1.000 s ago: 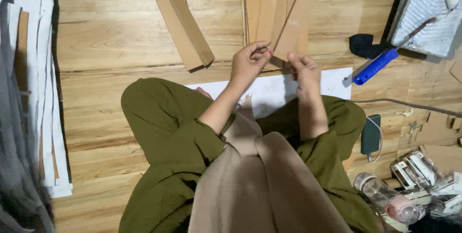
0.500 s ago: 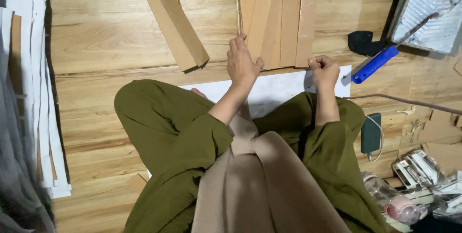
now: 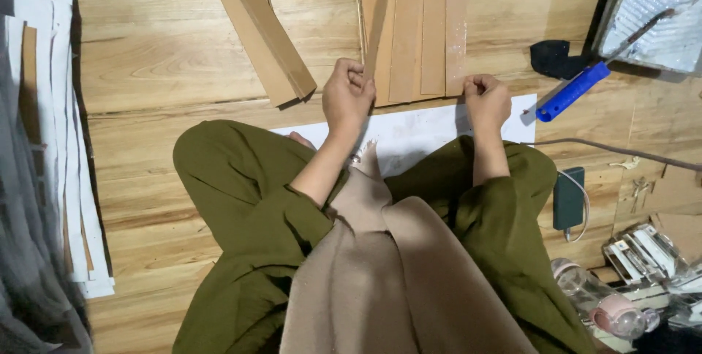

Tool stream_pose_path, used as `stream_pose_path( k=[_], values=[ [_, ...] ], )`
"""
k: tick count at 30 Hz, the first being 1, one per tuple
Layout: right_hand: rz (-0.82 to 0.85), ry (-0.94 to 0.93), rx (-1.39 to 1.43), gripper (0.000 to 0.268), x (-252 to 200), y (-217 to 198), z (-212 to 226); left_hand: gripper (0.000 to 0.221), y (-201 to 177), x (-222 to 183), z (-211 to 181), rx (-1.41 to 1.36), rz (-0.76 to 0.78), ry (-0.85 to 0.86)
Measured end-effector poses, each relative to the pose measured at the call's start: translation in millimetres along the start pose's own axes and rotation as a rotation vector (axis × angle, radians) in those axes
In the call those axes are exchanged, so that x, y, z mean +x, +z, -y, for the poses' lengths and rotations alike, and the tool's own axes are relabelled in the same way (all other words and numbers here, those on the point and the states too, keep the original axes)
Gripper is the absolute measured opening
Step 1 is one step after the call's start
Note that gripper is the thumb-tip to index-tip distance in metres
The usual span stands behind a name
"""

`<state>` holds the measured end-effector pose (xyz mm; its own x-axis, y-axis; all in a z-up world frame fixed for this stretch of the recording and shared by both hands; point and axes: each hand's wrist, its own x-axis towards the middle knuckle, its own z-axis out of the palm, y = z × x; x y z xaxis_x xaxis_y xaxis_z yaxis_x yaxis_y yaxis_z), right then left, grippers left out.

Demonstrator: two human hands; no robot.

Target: The person applies a coating to cardboard pieces using a roller and then places the pieces onto a sheet of paper by hand while sitting on a wooden floor.

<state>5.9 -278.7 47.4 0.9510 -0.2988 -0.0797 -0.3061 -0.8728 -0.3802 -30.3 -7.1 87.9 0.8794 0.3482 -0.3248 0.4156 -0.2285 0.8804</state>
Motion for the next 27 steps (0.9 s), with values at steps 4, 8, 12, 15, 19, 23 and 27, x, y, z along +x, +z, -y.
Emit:
stream_pose_path(
  k=[4, 8, 12, 15, 19, 23, 27],
  values=[
    [-0.122, -0.135, 0.009, 0.012, -29, -27, 51, 0.022, 0, -9, -11, 0.123, -0.039, 0.144],
    [-0.163, -0.31, 0.123, 0.011, -54, -22, 74, 0.032, 17, -10, 6, 0.476, -0.054, 0.483],
    [-0.037, -0.372, 0.289, 0.008, -81, -4, 101, 0.014, 25, -12, 11, 0.655, -0.24, 0.645],
    [0.213, -0.041, 0.589, 0.013, -78, 26, 116, 0.014, 27, -13, 15, 0.733, -0.28, 0.675],
    [0.337, 0.147, 0.846, 0.011, -68, 41, 128, 0.012, 30, -9, 23, 0.708, -0.286, 0.629],
    [0.411, 0.212, 0.845, 0.012, -59, 47, 129, 0.009, 28, -11, 16, 0.639, -0.257, 0.594],
    [0.319, 0.085, 0.5, 0.009, -36, 80, 100, 0.016, 28, -15, 9, 0.663, -0.228, 0.566]
  ],
)
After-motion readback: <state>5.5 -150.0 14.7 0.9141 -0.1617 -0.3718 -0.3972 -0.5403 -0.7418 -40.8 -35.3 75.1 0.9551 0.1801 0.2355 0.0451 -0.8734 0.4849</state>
